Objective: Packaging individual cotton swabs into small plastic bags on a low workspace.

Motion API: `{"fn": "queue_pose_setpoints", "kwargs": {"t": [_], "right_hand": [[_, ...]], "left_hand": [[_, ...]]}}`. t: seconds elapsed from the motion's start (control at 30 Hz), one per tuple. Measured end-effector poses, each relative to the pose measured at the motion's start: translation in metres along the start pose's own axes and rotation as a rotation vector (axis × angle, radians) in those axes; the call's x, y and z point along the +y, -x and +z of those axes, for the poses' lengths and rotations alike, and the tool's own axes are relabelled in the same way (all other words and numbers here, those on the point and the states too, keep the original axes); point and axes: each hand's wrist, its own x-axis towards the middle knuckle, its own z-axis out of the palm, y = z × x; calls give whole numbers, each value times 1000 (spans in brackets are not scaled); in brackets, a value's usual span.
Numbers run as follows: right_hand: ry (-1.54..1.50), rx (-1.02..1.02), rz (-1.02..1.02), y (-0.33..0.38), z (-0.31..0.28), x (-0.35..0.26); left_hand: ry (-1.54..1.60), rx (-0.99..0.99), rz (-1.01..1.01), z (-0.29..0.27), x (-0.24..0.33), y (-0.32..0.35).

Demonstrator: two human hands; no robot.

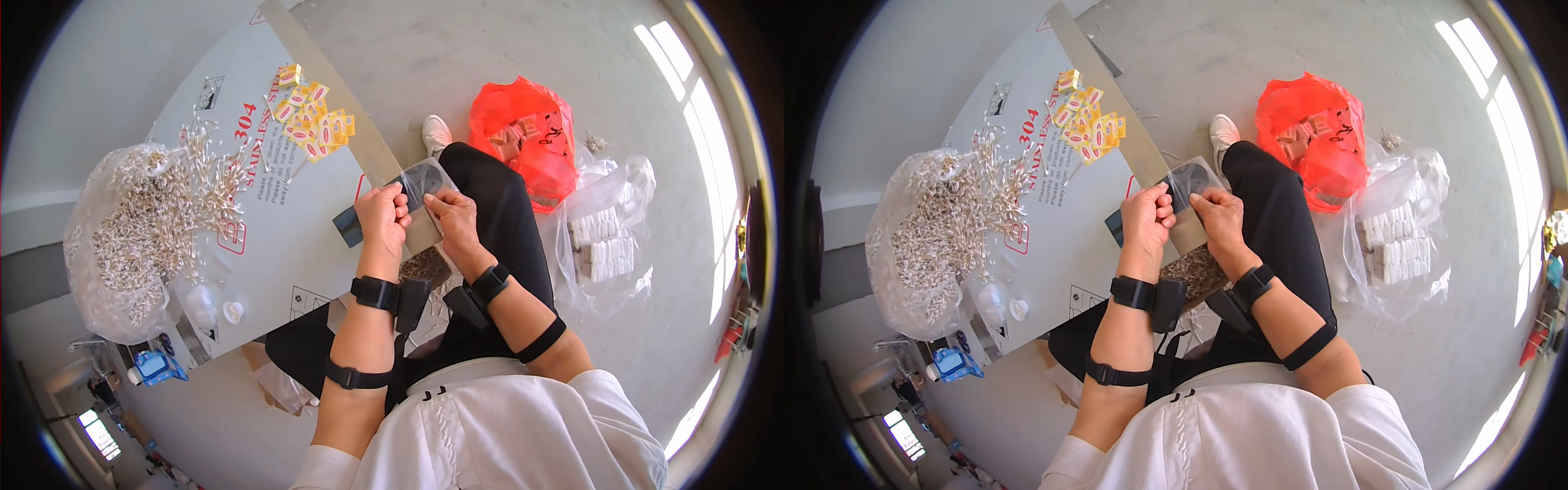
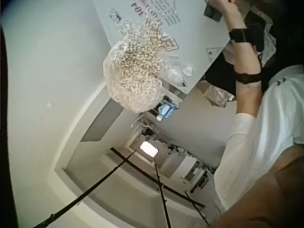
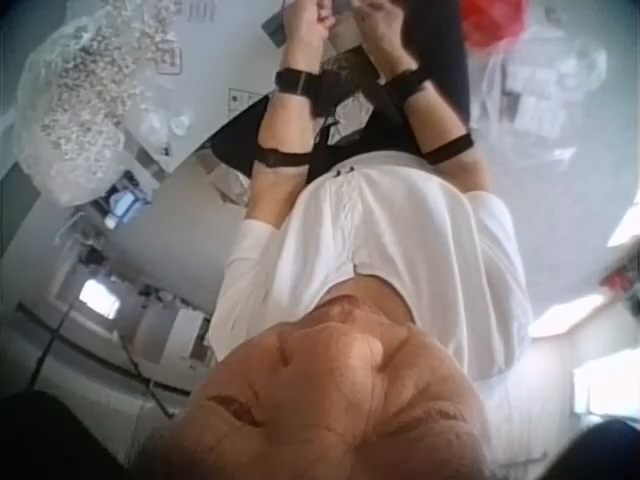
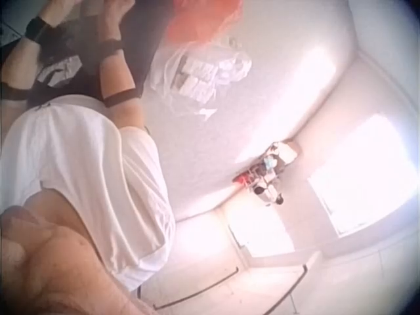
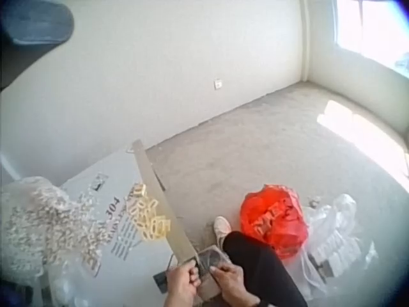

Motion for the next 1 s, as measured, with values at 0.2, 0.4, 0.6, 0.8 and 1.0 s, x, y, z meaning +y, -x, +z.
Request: {"fn": "queue_pose_setpoints", "kwargs": {"t": [0.2,0.4,0.6,0.8,1.0], "right_hand": [[-13,-16,12,5,6,-3],[25,-31,-20,5,4,5],[372,11,-266,7,12,20],[534,36,-326,10,22,32],[273,81,-161,8,12,15]], "left_hand": [[-990,57,904,-3,9,-27],[-1173,-212,699,-4,44,-42],[-1392,-286,643,-21,61,-36],[-1479,-336,649,-29,65,-32],[-1118,-169,572,-33,41,-18]]}}
